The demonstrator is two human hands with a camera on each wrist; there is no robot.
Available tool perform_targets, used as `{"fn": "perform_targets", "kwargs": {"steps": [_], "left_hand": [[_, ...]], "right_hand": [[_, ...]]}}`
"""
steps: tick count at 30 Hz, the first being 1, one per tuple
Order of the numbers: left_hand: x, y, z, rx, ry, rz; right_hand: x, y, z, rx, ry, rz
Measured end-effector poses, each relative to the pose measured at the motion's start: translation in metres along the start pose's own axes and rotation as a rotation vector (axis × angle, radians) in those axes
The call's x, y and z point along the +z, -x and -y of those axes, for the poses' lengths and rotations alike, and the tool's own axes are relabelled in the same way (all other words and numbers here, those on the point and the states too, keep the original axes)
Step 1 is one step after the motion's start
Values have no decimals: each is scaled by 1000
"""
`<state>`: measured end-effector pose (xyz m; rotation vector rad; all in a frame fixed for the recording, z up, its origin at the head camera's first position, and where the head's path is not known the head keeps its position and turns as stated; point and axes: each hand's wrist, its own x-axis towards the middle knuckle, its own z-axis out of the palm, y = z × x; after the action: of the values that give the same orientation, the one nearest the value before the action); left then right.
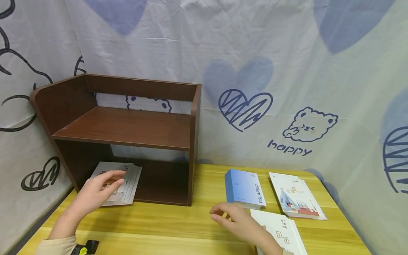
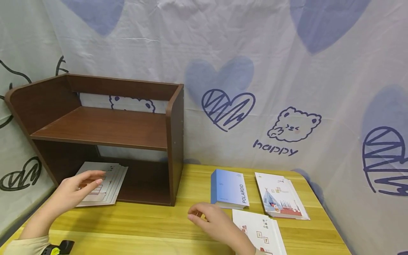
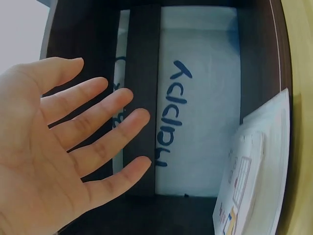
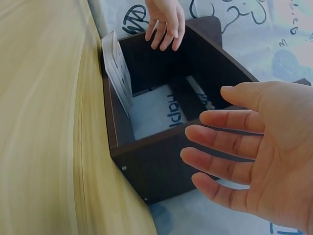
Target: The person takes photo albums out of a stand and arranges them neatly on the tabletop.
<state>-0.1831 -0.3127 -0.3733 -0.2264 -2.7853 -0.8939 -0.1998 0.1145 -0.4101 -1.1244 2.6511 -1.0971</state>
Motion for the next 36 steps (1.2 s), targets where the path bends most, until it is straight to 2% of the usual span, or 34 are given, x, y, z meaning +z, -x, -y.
{"fn": "perform_targets", "kwargs": {"steps": [7, 13, 17, 21, 27, 36], "left_hand": [[-2, 0, 6, 35, -80, -112], [-5, 1, 16, 28, -141, -160], [-6, 2, 23, 18, -215, -204], [-6, 3, 30, 38, -282, -259], [-4, 4, 41, 64, -319, -318], [-4, 5, 58, -2, -314, -334]], "right_hand": [[12, -14, 9, -16, 11, 22], [23, -25, 17, -13, 19, 51], [28, -33, 23, -12, 47, 48], [32, -40, 27, -7, 53, 37], [40, -52, 27, -29, 33, 28], [53, -69, 29, -16, -20, 29]]}}
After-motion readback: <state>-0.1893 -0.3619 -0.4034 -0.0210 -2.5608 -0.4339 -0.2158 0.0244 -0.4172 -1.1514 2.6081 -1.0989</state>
